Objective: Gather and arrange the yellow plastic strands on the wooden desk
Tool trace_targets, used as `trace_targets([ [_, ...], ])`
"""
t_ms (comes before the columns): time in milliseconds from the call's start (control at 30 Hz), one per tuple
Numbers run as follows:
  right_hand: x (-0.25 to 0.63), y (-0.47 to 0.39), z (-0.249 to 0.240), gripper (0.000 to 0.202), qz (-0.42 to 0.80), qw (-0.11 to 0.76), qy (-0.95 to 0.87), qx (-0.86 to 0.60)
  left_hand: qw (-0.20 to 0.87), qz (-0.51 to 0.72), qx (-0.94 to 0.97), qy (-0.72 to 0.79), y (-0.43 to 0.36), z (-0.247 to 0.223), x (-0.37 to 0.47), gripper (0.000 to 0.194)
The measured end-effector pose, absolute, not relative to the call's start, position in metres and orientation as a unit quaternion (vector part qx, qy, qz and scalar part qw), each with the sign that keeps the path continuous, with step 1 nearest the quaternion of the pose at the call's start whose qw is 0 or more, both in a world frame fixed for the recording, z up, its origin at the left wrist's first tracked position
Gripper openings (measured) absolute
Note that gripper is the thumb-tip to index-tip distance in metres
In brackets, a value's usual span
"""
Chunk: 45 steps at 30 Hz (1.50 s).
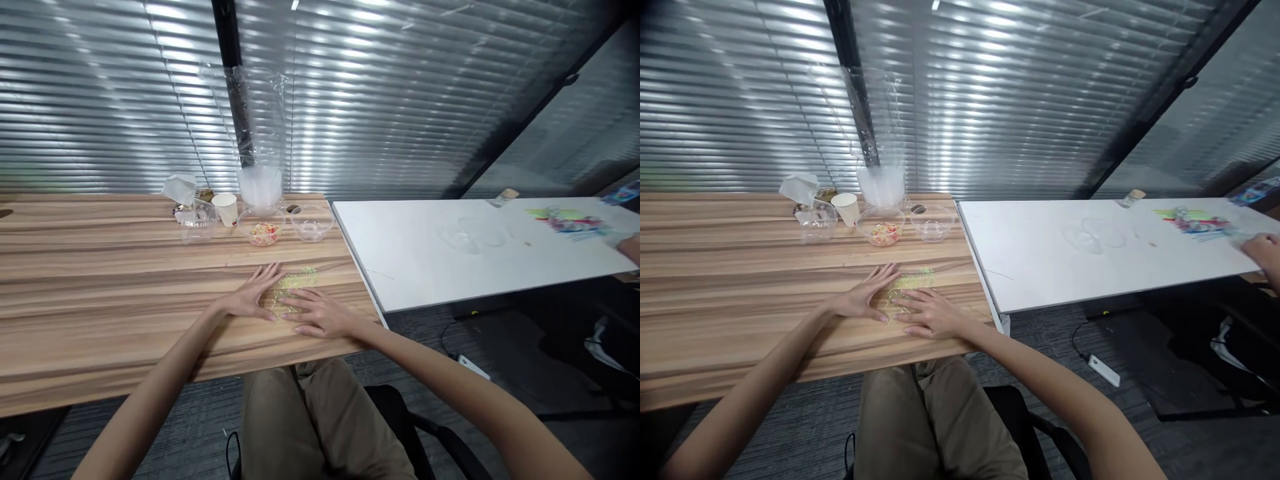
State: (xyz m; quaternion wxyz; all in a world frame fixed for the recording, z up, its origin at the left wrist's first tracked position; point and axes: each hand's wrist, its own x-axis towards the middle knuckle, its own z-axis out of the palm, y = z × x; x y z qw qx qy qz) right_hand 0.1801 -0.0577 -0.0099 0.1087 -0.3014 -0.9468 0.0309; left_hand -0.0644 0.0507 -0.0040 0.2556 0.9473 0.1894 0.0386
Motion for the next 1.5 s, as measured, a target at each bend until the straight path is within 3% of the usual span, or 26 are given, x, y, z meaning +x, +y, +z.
trace_targets([
  [267, 0.182, -0.057, -0.015, 0.045, 0.020, 0.121, -0.947, -0.297, 0.300, 0.200, 0.878, 0.316, 0.021, 0.001, -0.067, 0.066],
  [367, 0.183, -0.060, -0.010, 0.052, 0.018, 0.134, -0.940, -0.313, 0.252, 0.238, 0.874, 0.341, -0.013, 0.003, -0.076, 0.041],
  [433, 0.183, -0.063, -0.008, 0.055, 0.016, 0.143, -0.937, -0.320, 0.203, 0.219, 0.900, 0.318, -0.035, 0.002, -0.082, 0.035],
  [667, 0.185, -0.071, -0.012, 0.045, 0.015, 0.173, -0.931, -0.321, 0.081, 0.163, 0.943, 0.277, -0.065, -0.010, -0.086, 0.044],
  [1033, 0.181, -0.099, -0.011, 0.032, 0.022, 0.212, -0.899, -0.383, 0.100, 0.189, 0.929, 0.303, -0.063, -0.011, -0.087, 0.048],
  [1200, 0.180, -0.100, -0.011, 0.037, 0.016, 0.211, -0.899, -0.383, 0.071, 0.225, 0.923, 0.303, -0.070, -0.009, -0.084, 0.051],
  [1333, 0.179, -0.097, -0.013, 0.040, 0.011, 0.207, -0.910, -0.360, 0.043, 0.171, 0.956, 0.237, -0.077, -0.011, -0.081, 0.052],
  [1500, 0.179, -0.097, -0.014, 0.036, 0.011, 0.211, -0.905, -0.370, 0.028, 0.145, 0.955, 0.257, -0.078, -0.013, -0.081, 0.053],
])
